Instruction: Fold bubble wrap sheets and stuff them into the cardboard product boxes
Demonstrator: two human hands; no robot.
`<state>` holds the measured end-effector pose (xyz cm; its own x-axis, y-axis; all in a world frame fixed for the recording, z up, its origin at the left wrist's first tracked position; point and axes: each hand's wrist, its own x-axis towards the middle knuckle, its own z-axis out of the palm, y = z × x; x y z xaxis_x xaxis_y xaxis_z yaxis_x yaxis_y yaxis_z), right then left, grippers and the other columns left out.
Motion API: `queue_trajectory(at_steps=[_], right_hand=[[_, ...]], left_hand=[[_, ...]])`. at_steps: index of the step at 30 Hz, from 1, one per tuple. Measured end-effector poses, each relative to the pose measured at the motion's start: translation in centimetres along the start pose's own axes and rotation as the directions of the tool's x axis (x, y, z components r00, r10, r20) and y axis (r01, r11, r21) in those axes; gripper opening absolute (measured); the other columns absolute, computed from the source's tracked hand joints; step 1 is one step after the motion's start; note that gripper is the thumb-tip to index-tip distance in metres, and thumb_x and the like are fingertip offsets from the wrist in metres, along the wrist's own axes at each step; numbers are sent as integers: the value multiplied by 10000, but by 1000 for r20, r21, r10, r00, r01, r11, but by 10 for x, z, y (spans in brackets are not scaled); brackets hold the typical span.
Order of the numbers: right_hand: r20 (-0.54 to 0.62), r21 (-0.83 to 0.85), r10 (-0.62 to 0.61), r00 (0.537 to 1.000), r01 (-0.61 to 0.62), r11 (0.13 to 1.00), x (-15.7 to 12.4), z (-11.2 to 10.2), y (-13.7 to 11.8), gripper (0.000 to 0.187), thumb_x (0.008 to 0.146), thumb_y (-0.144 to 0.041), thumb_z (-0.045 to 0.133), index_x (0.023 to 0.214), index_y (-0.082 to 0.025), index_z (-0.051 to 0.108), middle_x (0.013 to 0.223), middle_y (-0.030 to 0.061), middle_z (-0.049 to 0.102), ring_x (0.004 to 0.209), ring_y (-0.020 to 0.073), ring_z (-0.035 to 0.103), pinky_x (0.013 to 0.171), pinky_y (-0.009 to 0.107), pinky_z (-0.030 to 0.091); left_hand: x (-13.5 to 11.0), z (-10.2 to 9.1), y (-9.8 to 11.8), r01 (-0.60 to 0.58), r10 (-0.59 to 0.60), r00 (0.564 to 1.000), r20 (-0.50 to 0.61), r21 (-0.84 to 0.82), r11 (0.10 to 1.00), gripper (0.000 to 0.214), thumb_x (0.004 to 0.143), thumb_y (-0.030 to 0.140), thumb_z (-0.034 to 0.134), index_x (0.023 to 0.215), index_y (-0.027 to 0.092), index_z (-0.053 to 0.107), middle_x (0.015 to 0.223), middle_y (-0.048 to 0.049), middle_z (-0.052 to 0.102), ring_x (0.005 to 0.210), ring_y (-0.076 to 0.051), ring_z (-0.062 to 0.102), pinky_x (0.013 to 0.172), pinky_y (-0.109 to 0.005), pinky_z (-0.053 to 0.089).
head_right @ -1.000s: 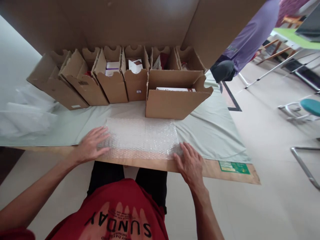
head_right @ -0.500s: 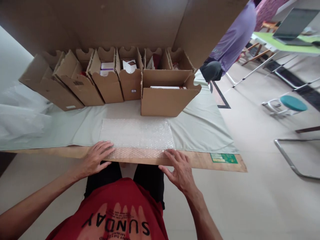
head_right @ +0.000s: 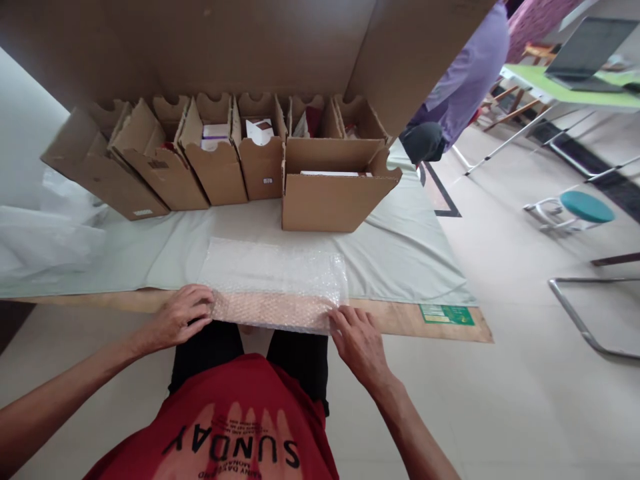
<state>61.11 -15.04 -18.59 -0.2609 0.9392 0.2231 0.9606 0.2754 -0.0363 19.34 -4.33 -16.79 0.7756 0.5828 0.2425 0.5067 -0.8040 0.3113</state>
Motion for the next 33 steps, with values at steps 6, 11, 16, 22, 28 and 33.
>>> queue_trajectory(at_steps=[6,11,16,22,28,33], right_hand=[[-28,275,18,999,-10,961,0,-8,8,191,986,-278,535,872,-244,684,1073,75,740,1018,264,656,874,418,476],[112,666,279,954,-280,692,13,-26,25,307,944,-518,606,832,-240,675,1106,85,761,1051,279,708,917,442,549],[172,851,556,813,-407,332,31,-17,38,399,790,-596,758,793,-203,689,808,58,737,789,231,697,736,362,557],[106,799,631,769,-444,407,28,3,33,334,760,-521,761,861,-204,727,822,47,745,747,217,673,691,352,546],[-60,696,769,636,-526,489,40,17,19,338,820,-545,648,791,-208,661,730,37,712,647,190,623,630,317,499],[-132,517,800,585,-648,559,51,33,15,437,847,-593,569,947,-185,691,796,86,735,706,239,658,697,360,489]], left_hand=[[1,-3,1,70,-69,997,20,-39,997,290,856,280,694,1134,201,675,1303,-158,659,1192,-306,624,1007,-466,528],[10,-1,-7,70,-68,998,17,-111,991,354,852,253,658,1202,215,692,1387,-150,661,1330,-331,586,1114,-532,458],[27,-8,-23,377,-412,911,3,-410,830,196,882,333,580,848,204,724,919,-75,795,876,-219,751,816,-342,593],[47,4,-25,559,-673,740,9,-565,607,291,825,482,613,821,195,662,744,-44,752,697,-188,715,698,-298,581],[67,17,-27,661,-755,654,-43,-453,598,268,834,478,554,786,217,586,658,-8,680,617,-166,655,603,-258,501],[75,13,-26,747,-758,647,-78,-136,651,243,841,458,522,762,234,579,727,-27,710,667,-190,646,634,-273,437]])
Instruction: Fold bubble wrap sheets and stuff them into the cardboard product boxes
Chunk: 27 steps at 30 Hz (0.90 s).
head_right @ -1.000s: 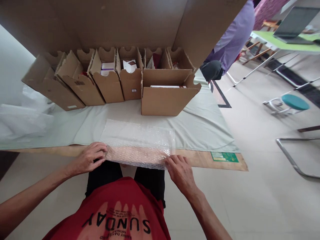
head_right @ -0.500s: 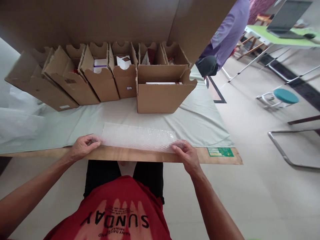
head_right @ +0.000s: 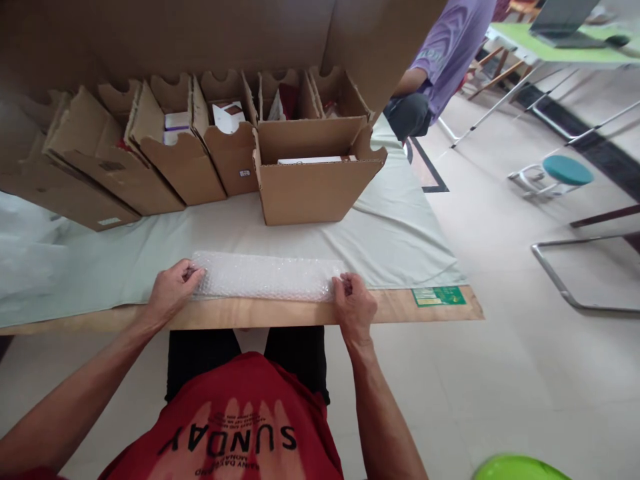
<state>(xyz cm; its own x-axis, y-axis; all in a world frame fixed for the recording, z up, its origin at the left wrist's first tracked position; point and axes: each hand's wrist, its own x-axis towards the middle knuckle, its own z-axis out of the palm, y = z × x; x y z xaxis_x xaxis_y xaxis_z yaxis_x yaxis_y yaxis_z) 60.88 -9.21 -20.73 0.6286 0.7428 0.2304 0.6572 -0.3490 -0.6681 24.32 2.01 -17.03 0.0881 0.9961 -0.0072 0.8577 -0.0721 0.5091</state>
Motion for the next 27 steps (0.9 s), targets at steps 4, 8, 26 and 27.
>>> queue_trajectory(at_steps=[4,8,26,27], right_hand=[[19,-174,-12,1000,15,985,1,1,2,568,897,-606,522,1221,-155,646,798,63,713,692,233,631,649,324,410],[15,-241,-12,1000,15,970,3,-2,4,607,923,-621,473,1272,-148,623,791,62,708,708,236,623,636,311,357],[-47,-294,-193,980,171,940,-5,-4,-6,469,962,-493,500,1236,-137,634,1132,171,704,993,308,648,818,406,458],[-90,-292,-257,962,221,931,-11,-5,-14,470,970,-499,506,1246,-140,631,1266,203,661,1098,336,628,894,452,459]], left_hand=[[-1,4,1,12,-13,1000,4,137,991,236,869,442,513,810,240,617,801,-55,744,724,-237,682,660,-303,445],[-4,6,-3,37,-33,999,-21,251,967,269,904,456,534,955,231,672,826,-70,744,766,-272,700,691,-331,483],[-47,75,90,-550,467,821,329,234,802,633,1016,561,458,1581,283,394,1696,-159,272,1581,-422,171,1198,-786,100],[-48,74,89,-548,465,822,328,237,802,630,1017,559,457,1581,284,394,1697,-158,270,1582,-422,169,1197,-787,101]])
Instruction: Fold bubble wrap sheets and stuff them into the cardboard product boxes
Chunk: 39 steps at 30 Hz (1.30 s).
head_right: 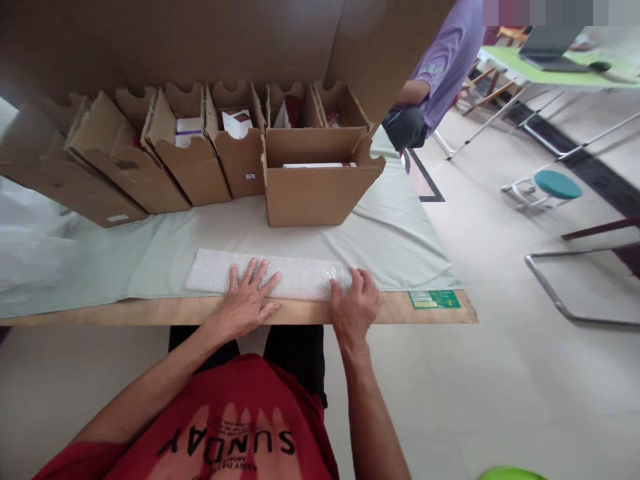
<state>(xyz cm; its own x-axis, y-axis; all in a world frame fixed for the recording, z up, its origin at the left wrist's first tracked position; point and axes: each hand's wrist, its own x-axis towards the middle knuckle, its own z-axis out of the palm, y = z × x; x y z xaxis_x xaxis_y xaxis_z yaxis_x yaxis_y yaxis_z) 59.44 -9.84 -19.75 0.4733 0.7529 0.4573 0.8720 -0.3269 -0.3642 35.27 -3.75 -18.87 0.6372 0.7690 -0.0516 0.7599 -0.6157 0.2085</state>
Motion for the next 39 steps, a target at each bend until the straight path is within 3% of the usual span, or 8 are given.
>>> queue_trajectory(at_steps=[3,8,10,14,19,32,36,39], right_hand=[[-39,84,-157,987,160,983,-17,-7,-44,463,1016,-456,483,1359,-161,579,1521,213,495,1372,354,486,1068,513,397],[387,319,-452,804,343,884,-35,13,-110,523,1046,-434,436,1508,-198,504,1562,125,501,1459,287,422,1147,440,364],[443,275,-417,794,322,906,-32,21,-103,522,1047,-440,441,1484,-170,540,1550,128,520,1463,295,419,1165,442,341],[380,73,-277,883,270,960,-22,18,-41,494,1060,-407,399,1454,-163,571,1567,135,498,1472,296,407,1175,457,305],[330,-59,-225,917,258,964,-18,2,15,504,1059,-431,389,1472,-190,548,1565,122,503,1470,287,406,1170,470,298],[302,-8,-100,948,107,994,28,-3,22,406,997,-363,451,1277,-160,664,1271,160,696,1098,317,633,925,443,458],[424,-123,-121,898,189,974,57,2,13,438,918,-335,580,1318,-168,646,1217,156,712,1069,330,624,880,422,438],[546,-95,-131,827,216,972,70,7,13,269,876,-310,610,1087,-193,730,992,106,755,944,292,641,814,379,432]], left_hand=[[-4,1,0,-6,6,1000,-12,13,1000,615,1021,516,469,1583,278,389,1696,-167,268,1580,-431,168,1183,-804,104],[-5,4,3,-28,29,1000,-12,33,999,667,994,362,534,1617,270,314,1702,-172,246,1574,-467,144,1165,-827,97],[-4,3,4,-8,8,1000,-19,20,1000,632,1003,367,516,1606,273,347,1694,-162,273,1572,-451,179,1180,-809,117],[-8,-3,-5,8,-9,999,-52,-16,1000,540,1028,440,471,1539,264,473,1664,-138,358,1560,-411,254,1212,-743,180],[-32,-7,-45,125,-132,979,-154,-56,991,490,1047,383,403,1472,196,557,1603,-148,460,1516,-363,372,1236,-627,262],[-53,-1,-85,90,-103,951,-292,-57,994,432,970,341,504,1317,137,660,1506,-193,558,1437,-381,471,1175,-596,400],[-54,-7,-89,41,-57,948,-312,-57,998,380,956,263,506,1279,163,680,1440,-172,619,1410,-353,510,1154,-568,444],[-55,-14,-89,8,-11,954,-300,-10,1000,379,940,164,490,1261,181,691,1398,-156,654,1365,-333,562,1142,-567,458]])
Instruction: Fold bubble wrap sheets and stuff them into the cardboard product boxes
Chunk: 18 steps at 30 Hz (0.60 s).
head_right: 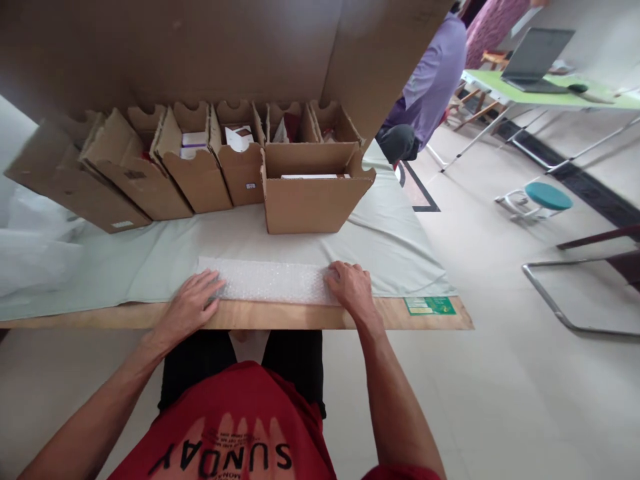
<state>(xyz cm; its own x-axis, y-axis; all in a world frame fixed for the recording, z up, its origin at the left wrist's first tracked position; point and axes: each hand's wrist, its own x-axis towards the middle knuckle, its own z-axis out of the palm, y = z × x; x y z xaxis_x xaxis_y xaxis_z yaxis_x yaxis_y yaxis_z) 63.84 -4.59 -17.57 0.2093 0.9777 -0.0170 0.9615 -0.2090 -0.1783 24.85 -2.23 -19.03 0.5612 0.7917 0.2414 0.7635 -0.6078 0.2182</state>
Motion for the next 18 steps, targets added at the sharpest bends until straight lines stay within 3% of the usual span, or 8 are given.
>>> queue_trajectory(at_steps=[2,7,12,15,18], right_hand=[[40,63,-42,998,39,997,3,0,6,187,862,-317,600,912,-197,735,900,94,745,869,267,642,773,359,436],[-65,306,-79,995,95,947,-18,-5,14,158,792,-318,599,735,-193,679,1057,133,730,940,267,664,826,369,481],[91,545,-8,996,-43,837,-71,-18,-6,234,842,-431,578,784,-213,642,650,19,645,608,199,597,592,307,445],[55,728,30,998,-61,683,-107,-10,-34,251,839,-460,628,874,-212,641,771,34,705,655,196,635,600,296,494],[57,837,123,991,-114,536,-143,16,-70,426,873,-460,662,1206,-199,615,852,42,736,714,206,670,663,311,544]], left_hand=[[1,-4,-1,-40,40,999,9,19,999,380,920,97,481,1198,193,722,1354,-145,684,1329,-317,595,1157,-581,439],[8,-12,-9,-140,139,990,18,42,989,357,878,33,510,1060,201,768,1263,-128,732,1283,-307,629,1183,-621,388],[39,-30,-25,-159,164,983,-78,71,985,347,905,53,499,1022,224,778,1282,-112,727,1321,-304,601,1165,-615,401],[75,-35,-39,-128,134,976,-170,45,991,333,923,87,508,1030,238,785,1373,-94,679,1382,-298,545,1183,-609,378],[113,-25,-55,-95,93,975,-202,0,995,351,902,79,509,1035,234,794,1419,-95,645,1400,-300,518,1165,-594,400]])
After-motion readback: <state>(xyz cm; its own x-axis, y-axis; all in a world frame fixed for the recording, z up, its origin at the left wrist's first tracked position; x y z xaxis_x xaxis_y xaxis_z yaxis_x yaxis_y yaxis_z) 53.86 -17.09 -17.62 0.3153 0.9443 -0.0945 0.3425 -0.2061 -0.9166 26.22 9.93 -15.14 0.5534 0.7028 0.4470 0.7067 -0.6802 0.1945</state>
